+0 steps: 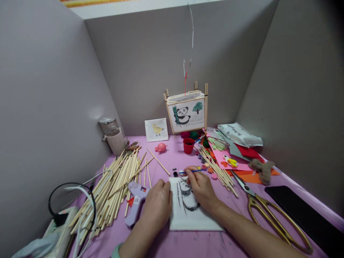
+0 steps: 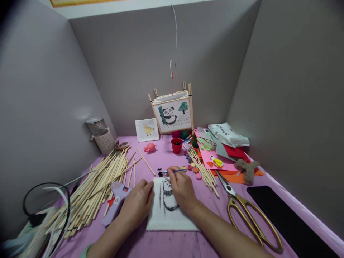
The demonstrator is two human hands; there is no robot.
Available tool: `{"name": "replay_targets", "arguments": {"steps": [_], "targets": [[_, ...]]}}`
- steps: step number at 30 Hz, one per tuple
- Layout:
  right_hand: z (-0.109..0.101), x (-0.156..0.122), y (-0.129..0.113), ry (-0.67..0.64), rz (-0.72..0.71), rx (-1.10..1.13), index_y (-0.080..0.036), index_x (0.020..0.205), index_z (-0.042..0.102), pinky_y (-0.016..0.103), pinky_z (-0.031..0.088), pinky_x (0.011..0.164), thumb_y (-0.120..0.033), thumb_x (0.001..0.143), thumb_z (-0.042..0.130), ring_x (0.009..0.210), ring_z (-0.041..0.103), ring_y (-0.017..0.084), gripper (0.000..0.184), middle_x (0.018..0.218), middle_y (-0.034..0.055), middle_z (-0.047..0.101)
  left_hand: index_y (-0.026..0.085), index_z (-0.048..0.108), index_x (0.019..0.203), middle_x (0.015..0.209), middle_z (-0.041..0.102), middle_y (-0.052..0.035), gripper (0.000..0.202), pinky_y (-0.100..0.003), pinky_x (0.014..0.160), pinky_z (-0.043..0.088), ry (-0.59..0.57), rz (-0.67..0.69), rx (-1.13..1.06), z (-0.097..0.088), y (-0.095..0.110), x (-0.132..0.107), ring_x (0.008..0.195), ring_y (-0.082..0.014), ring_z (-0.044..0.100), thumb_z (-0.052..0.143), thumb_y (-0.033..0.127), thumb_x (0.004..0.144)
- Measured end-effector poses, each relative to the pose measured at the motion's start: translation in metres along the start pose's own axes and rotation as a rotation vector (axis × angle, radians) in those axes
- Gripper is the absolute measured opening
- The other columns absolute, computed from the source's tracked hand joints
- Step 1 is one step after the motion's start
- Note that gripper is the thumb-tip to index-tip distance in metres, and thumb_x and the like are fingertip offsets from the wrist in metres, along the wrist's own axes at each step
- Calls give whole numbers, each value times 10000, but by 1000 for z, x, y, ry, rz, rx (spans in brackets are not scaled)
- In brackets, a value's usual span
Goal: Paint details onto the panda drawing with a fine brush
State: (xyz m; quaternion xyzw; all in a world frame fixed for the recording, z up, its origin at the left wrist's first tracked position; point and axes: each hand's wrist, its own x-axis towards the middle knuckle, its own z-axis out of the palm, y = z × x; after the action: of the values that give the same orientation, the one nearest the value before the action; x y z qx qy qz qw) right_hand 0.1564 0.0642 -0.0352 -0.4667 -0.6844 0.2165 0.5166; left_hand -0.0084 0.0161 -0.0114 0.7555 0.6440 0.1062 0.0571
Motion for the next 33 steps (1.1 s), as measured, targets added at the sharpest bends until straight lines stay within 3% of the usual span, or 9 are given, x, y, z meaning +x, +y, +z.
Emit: {"name": "replay_targets", "arguments": {"steps": [9, 17, 25, 29, 33], "targets": [[-6, -2, -6, 37, -25, 29, -202, 866, 616, 289, 476, 666, -344, 962, 386, 666, 627, 168, 287, 779, 35, 663, 196, 578, 958, 908, 555, -48, 210, -288, 698, 363, 23, 9, -5, 1, -2, -1, 838, -181, 554, 376, 200, 901], [-13, -3, -14, 6, -238, 19, -198, 985, 643, 331, 493, 816, -263, 931, 459, 882, 639, 195, 203, 926, 69, 690, 202, 582, 947, 914, 560, -47, 216, -290, 704, 368, 23, 2, -25, 1, -1, 0, 843, -181, 562, 370, 201, 904], [-26, 11, -1, 213, 196, 293, -147, 902, 639, 274, 507, 588, -478, 886, 514, 589, 622, 156, 354, 709, 50, 681, 211, 586, 946, 913, 565, -43, 201, -291, 710, 373, 19, 3, -38, 2, -3, 0, 845, -180, 569, 393, 212, 888], [-22, 10, 4, 187, 249, 320, -146, 893, 643, 254, 485, 539, -503, 864, 539, 558, 602, 146, 373, 705, 46, 681, 212, 586, 947, 913, 564, -45, 205, -295, 707, 377, 20, 3, -27, 2, -3, 0, 842, -182, 573, 389, 226, 892], [-12, 4, 4, 72, 198, 289, -153, 857, 661, 264, 489, 594, -472, 882, 531, 644, 638, 173, 345, 702, 52, 687, 209, 583, 952, 920, 568, -46, 206, -298, 705, 378, 18, 5, -14, 2, -2, 0, 845, -185, 573, 386, 222, 892]]}}
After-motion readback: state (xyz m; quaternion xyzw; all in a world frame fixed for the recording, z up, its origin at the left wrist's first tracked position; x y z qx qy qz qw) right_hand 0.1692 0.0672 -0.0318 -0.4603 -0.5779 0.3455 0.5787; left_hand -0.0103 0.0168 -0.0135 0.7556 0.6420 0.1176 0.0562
